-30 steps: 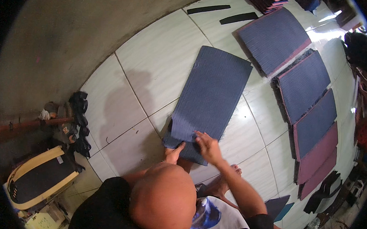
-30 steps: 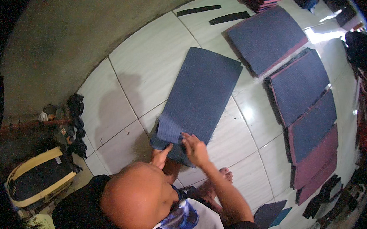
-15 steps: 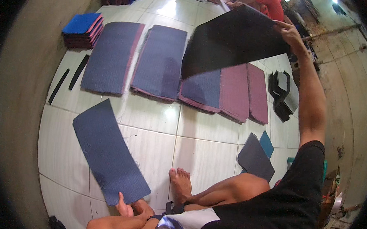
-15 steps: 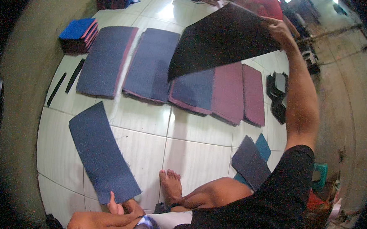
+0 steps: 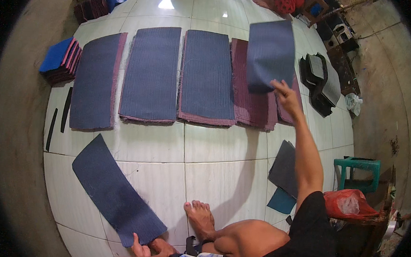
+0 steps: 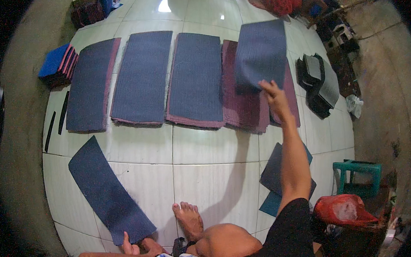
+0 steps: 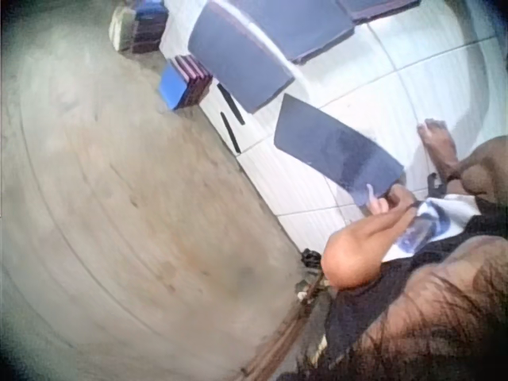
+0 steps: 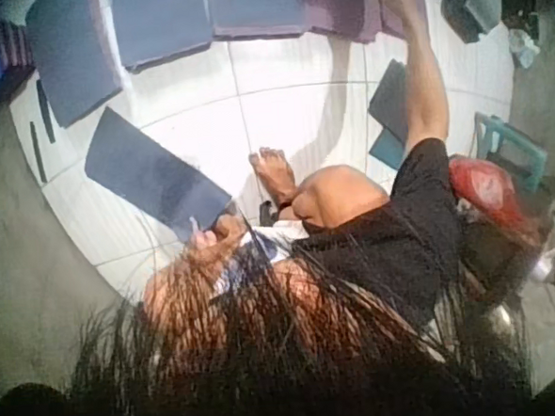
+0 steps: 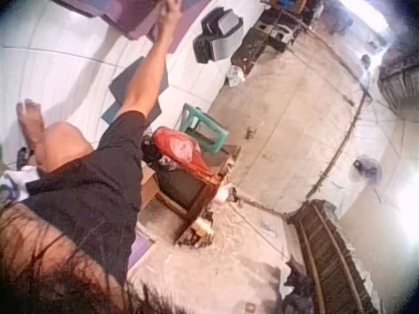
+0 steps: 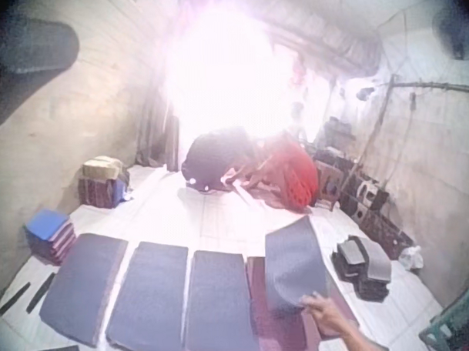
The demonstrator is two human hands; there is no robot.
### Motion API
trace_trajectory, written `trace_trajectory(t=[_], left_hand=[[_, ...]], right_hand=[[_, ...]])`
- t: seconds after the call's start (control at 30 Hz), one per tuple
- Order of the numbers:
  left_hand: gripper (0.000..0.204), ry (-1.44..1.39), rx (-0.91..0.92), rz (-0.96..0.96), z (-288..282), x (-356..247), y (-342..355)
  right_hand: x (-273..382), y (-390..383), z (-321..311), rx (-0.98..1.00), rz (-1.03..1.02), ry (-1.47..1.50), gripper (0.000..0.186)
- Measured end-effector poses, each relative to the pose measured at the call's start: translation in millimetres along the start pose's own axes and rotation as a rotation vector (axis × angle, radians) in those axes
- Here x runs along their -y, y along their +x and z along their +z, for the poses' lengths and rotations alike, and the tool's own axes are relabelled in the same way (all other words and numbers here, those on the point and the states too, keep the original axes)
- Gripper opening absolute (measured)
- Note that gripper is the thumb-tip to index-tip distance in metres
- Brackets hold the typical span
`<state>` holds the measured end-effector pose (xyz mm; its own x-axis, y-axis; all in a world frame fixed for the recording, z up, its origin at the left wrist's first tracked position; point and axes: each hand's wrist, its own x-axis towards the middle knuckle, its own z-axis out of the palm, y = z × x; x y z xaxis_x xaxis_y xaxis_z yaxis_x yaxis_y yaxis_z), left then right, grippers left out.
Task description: The person organizes rectangular fabric or foam panels on the floor by picking them up from stacks, aligning them side-by-side, and layering them one on top of another.
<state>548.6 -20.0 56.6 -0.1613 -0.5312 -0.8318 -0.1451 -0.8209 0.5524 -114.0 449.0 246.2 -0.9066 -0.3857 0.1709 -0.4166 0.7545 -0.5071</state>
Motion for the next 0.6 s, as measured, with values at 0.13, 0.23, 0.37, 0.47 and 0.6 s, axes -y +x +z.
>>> trace_trajectory(t=[0.13,0.23,0.37,0.47,0.6], left_hand=[[0.055,0.092,-0.063,0.115,-1,4,0],[0.054,0.061,-0.103,0.118,-11,2,0],[0.051,0.064,-0.130,0.046,7,-5,-12],[0.048,0.051,-0.093,0.099,3,-1,-9],[0.044,-0.071,0.018,-0.038,-20,0,5]], right_hand=[[-69,-43,55,0.355,0.378,-0.183,0.059],[-53,-49,92,0.356,0.536,-0.217,0.072],[-40,-65,111,0.282,0.504,-0.350,0.075],[-40,-71,111,0.293,0.457,-0.347,0.076],[-31,-70,108,0.327,0.467,-0.332,0.076]])
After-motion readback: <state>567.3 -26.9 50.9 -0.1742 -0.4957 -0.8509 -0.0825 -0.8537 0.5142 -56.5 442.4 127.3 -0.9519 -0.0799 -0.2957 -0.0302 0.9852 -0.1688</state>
